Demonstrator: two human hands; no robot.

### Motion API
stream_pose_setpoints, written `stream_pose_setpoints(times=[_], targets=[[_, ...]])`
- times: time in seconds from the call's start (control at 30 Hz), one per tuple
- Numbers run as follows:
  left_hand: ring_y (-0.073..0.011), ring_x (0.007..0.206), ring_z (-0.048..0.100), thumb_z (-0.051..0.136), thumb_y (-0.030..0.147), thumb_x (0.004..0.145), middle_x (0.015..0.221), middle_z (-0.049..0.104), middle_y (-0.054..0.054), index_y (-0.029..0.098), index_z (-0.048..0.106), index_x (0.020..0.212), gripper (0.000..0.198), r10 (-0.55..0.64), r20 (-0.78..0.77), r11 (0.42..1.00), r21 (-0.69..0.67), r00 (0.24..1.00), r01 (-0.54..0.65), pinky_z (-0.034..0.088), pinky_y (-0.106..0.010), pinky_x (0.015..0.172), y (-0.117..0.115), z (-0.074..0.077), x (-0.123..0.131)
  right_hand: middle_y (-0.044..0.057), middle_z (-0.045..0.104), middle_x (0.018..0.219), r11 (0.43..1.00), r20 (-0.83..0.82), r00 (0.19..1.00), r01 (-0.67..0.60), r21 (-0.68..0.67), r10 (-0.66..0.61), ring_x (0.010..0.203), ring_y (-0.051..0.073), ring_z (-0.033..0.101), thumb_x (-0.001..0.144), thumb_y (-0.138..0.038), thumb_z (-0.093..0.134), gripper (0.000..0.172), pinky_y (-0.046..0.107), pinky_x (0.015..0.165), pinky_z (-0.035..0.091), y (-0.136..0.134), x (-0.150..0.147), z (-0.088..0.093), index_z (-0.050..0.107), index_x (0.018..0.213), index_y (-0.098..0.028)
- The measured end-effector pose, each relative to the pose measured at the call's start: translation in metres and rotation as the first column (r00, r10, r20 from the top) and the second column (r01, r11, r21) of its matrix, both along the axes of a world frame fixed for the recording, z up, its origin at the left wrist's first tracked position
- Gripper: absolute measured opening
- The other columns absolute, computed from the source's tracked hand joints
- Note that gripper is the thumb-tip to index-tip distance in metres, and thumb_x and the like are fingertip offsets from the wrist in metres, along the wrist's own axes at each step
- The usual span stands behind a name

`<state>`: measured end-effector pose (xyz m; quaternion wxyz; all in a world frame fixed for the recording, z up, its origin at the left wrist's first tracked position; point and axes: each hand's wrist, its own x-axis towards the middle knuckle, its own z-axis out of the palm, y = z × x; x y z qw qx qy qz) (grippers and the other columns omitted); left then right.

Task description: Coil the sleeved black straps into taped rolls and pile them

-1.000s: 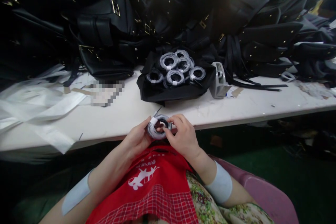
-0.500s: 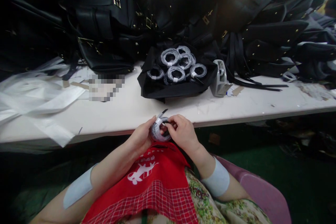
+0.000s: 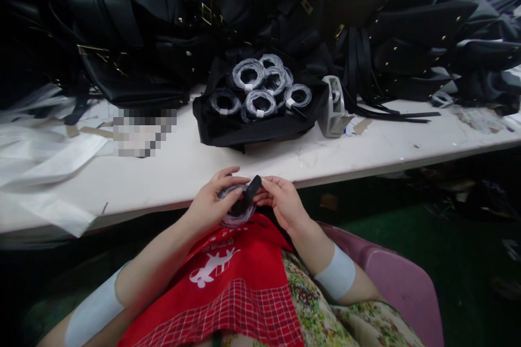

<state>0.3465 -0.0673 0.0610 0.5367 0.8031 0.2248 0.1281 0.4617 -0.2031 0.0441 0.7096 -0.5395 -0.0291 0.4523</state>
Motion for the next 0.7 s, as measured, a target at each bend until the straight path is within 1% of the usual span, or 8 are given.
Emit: stream_pose_setpoints(times=[0.07,0.17,0.27,0.4,0.47,0.53,0.63,0.7], targets=[[-0.0297,0.124,0.053,0.064,0.025,0.079,0.119,0.063,-0.013,0.022,0.077,0.092,0.019,-0.063,-0.031,0.998,-0.006,0.998,0.063,0.041,-0.047,0.107,-0.001,0.002,0.003,0.002,0.070,0.062,0.999,-0.050,0.998,-0.038,-0.014,0.037,0.050,0.010,0.064,0.066,-0.036,0.080,0.026,0.015,0.046,0.050,-0.001,0.001,0.000,0.066,0.073,-0.015],[-0.0272,0.109,0.061,0.068,0.029,0.078,0.107,0.068,-0.011,0.022,0.077,0.088,0.015,-0.115,-0.021,0.993,-0.040,0.993,0.114,0.045,-0.045,0.101,-0.004,0.004,0.007,0.002,0.070,0.059,0.996,-0.135,0.988,-0.080,-0.033,0.075,0.048,0.010,0.064,0.067,-0.033,0.079,0.023,0.014,0.042,0.048,-0.003,0.003,-0.001,0.066,0.070,-0.014],[-0.0244,0.098,0.064,0.069,0.031,0.077,0.098,0.068,-0.009,0.021,0.076,0.080,0.013,-0.115,-0.005,0.989,-0.099,0.993,0.114,0.047,-0.043,0.096,-0.004,0.002,0.010,0.004,0.071,0.060,0.994,-0.197,0.977,-0.097,-0.043,0.087,0.048,0.011,0.066,0.070,-0.031,0.075,0.020,0.013,0.041,0.047,-0.005,0.005,-0.002,0.067,0.072,-0.013],[-0.0228,0.094,0.065,0.069,0.030,0.076,0.097,0.067,-0.009,0.019,0.074,0.076,0.012,-0.086,-0.013,0.984,-0.160,0.996,0.083,0.048,-0.041,0.093,-0.004,0.002,0.012,0.004,0.071,0.060,0.992,-0.271,0.957,-0.117,-0.039,0.102,0.048,0.011,0.066,0.073,-0.028,0.072,0.017,0.013,0.041,0.047,-0.007,0.008,-0.005,0.069,0.075,-0.012],[-0.0225,0.094,0.064,0.069,0.029,0.077,0.098,0.066,-0.008,0.020,0.074,0.076,0.010,-0.069,-0.005,0.994,-0.081,0.998,0.068,0.049,-0.040,0.092,-0.007,0.006,0.012,0.003,0.071,0.059,0.990,-0.313,0.942,-0.139,-0.024,0.125,0.048,0.011,0.065,0.073,-0.028,0.072,0.016,0.013,0.042,0.048,-0.009,0.009,-0.008,0.070,0.076,-0.012],[-0.0223,0.095,0.062,0.069,0.027,0.077,0.099,0.065,-0.008,0.022,0.074,0.077,0.007,-0.072,0.005,0.996,0.048,0.997,0.071,0.049,-0.040,0.091,-0.012,0.013,0.012,0.003,0.070,0.058,0.986,-0.332,0.929,-0.168,0.012,0.162,0.046,0.010,0.063,0.072,-0.028,0.074,0.017,0.014,0.043,0.048,-0.010,0.011,-0.011,0.069,0.074,-0.012],[-0.0217,0.093,0.062,0.068,0.025,0.078,0.102,0.062,-0.007,0.023,0.074,0.077,0.006,-0.088,0.005,0.972,0.219,0.996,0.085,0.051,-0.038,0.086,-0.020,0.024,0.012,0.001,0.068,0.056,0.978,-0.305,0.929,-0.198,0.065,0.209,0.044,0.008,0.060,0.069,-0.033,0.079,0.023,0.016,0.046,0.048,-0.011,0.013,-0.013,0.068,0.072,-0.013],[-0.0214,0.090,0.063,0.067,0.024,0.079,0.103,0.061,-0.007,0.024,0.073,0.076,0.006,-0.090,0.001,0.954,0.289,0.996,0.086,0.053,-0.037,0.083,-0.023,0.029,0.013,-0.001,0.065,0.054,0.975,-0.278,0.934,-0.211,0.074,0.224,0.043,0.007,0.057,0.067,-0.037,0.081,0.028,0.015,0.045,0.046,-0.010,0.014,-0.012,0.067,0.070,-0.013]])
